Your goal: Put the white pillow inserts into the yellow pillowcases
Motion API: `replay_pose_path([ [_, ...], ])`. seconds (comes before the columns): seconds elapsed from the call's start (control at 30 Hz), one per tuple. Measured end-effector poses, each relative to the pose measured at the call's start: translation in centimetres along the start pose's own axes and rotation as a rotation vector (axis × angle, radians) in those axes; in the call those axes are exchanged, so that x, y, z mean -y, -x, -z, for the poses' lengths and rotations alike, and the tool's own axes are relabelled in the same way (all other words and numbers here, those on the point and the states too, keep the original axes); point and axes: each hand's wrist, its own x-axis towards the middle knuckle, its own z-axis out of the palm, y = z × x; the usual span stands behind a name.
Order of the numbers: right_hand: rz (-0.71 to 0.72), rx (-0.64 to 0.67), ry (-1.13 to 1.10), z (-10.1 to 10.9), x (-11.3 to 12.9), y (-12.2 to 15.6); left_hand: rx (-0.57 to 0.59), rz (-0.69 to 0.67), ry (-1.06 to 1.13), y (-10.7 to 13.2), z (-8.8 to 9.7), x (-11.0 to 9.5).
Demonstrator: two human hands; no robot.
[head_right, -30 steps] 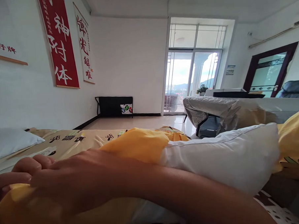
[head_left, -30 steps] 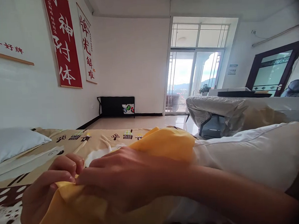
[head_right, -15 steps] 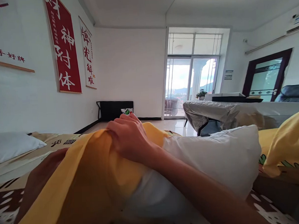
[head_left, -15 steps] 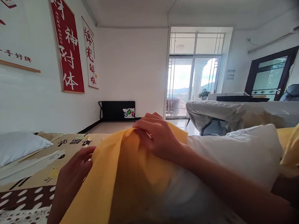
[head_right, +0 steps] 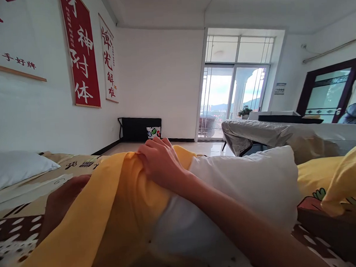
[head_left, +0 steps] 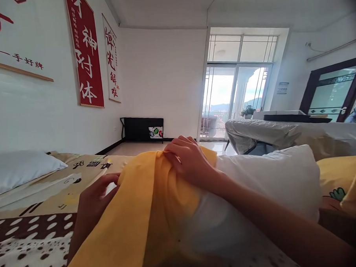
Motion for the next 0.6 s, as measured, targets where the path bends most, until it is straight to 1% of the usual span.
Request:
replay_pose_path([
  [0.07, 0.016, -0.126, 0.024, -0.5, 0.6, 0.4, -0.03, 0.003, 0.003, 0.0, -0.1, -0.1],
  [0.13, 0.064, -0.274, 0.022, -0.9, 1.6, 1.1, -0.047, -0.045, 0.044, 0.0, -0.2, -0.2],
  [0.17, 0.105, -0.317, -0.001, -1.0, 2.1, 1.5, -0.054, -0.075, 0.072, 0.0, -0.3, -0.2],
  [0.2, 0.156, -0.324, -0.032, -1.2, 2.7, 1.9, -0.065, -0.105, 0.1, 0.0, -0.3, -0.2],
  [0.23, 0.207, -0.3, -0.06, -1.3, 3.2, 2.2, -0.072, -0.126, 0.127, 0.0, -0.4, -0.2],
  [0.3, 0.283, -0.206, -0.075, -1.6, 4.1, 2.6, -0.083, -0.153, 0.171, -0.1, -0.4, -0.1],
  [0.4, 0.29, -0.098, -0.011, -2.3, 4.9, 2.9, -0.115, -0.171, 0.216, -0.3, -0.5, 0.3],
  [0.43, 0.285, -0.078, 0.019, -2.5, 5.0, 2.9, -0.145, -0.154, 0.22, -0.4, -0.5, 0.4],
  [0.53, 0.302, -0.043, 0.136, -3.0, 5.4, 3.3, -0.287, -0.082, 0.209, -0.8, -0.7, 0.9],
  [0.6, 0.34, -0.055, 0.2, -3.3, 5.7, 3.5, -0.346, -0.074, 0.194, -1.1, -0.6, 1.4],
])
